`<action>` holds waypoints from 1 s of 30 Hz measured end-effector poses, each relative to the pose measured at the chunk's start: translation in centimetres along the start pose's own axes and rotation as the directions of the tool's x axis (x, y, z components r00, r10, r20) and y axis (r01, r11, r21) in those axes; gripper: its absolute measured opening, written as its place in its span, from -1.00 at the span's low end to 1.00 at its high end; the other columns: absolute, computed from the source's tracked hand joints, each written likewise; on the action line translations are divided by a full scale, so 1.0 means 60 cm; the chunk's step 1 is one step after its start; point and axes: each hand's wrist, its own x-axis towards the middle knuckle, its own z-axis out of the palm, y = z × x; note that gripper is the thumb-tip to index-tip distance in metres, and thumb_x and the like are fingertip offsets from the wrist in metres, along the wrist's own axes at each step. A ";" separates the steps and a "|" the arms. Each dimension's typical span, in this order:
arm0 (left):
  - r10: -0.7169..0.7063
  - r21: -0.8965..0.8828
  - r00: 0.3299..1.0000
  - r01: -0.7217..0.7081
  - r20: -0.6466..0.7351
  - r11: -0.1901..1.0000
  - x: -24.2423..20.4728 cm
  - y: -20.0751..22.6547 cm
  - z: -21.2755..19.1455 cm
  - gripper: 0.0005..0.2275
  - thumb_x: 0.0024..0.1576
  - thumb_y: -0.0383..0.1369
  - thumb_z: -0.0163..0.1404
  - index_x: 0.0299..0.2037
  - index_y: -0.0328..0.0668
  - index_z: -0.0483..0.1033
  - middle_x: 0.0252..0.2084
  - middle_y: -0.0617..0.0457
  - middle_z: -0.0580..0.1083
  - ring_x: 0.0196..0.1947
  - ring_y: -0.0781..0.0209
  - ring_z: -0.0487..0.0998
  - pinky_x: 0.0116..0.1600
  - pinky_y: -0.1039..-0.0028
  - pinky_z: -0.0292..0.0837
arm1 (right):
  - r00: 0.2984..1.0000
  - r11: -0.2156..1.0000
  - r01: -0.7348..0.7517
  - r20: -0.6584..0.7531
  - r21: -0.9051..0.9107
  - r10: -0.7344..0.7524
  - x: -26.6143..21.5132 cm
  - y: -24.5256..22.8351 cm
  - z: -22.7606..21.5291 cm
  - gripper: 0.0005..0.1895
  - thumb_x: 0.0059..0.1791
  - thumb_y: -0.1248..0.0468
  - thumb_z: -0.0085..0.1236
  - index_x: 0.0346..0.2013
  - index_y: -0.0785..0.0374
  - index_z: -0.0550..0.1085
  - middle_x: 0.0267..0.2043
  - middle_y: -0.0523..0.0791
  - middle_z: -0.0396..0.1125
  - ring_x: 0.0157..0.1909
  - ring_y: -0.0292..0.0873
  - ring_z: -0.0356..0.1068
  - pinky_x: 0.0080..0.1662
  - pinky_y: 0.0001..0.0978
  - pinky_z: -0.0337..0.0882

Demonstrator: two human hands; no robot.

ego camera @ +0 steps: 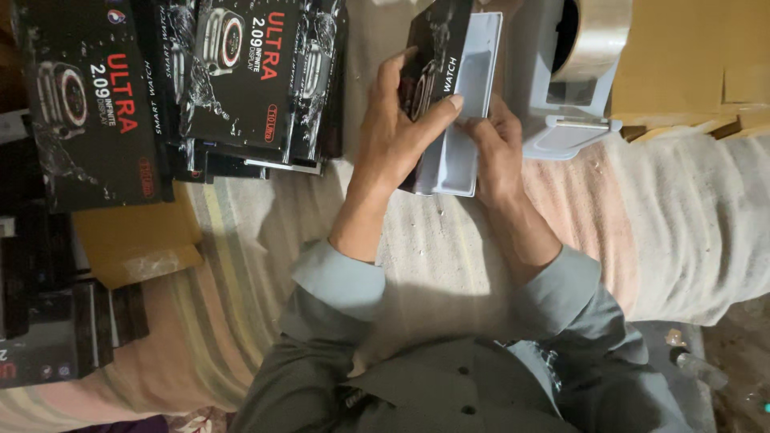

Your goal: The person unpacks smartwatch boxes, removes the watch, strap, and charger, places them into a brown shipping envelope, and seals it with tape. The process is repeated for multiple units.

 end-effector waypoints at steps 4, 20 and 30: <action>0.107 0.233 0.979 -0.064 -0.176 0.970 -0.004 0.019 -0.009 -0.25 0.06 -0.07 0.29 0.40 -0.20 0.22 0.25 -0.22 0.31 0.29 -0.10 0.39 0.35 0.21 0.34 | 0.967 0.557 0.163 0.021 -0.815 -0.253 -0.008 -0.061 0.005 -0.53 0.05 0.44 -0.07 0.25 0.62 0.29 -0.39 -0.01 0.41 -0.41 -0.13 0.37 -0.36 -0.27 0.38; 0.344 0.523 0.908 -0.177 -0.241 0.834 0.009 0.012 -0.028 -0.24 -0.03 -0.15 0.34 0.39 -0.16 0.29 0.29 -0.32 0.29 0.29 -0.27 0.34 0.35 0.08 0.31 | 0.744 -0.080 0.194 0.200 -0.978 -0.638 -0.010 -0.117 0.001 -0.29 -0.06 0.53 -0.02 0.43 0.41 0.21 -0.22 -0.02 0.45 -0.43 -0.20 0.38 -0.35 -0.36 0.39; 0.020 -0.981 0.995 0.091 0.096 0.173 0.016 0.027 -0.088 -0.51 0.16 -0.10 0.11 0.15 -0.33 0.41 0.05 -0.09 0.52 0.08 -0.01 0.60 0.10 0.14 0.58 | 0.978 0.991 0.025 -0.210 0.134 0.004 -0.053 -0.115 -0.030 -0.71 -0.02 0.49 -0.01 -0.02 0.58 0.34 -0.14 0.11 0.42 -0.22 -0.13 0.46 -0.11 -0.40 0.52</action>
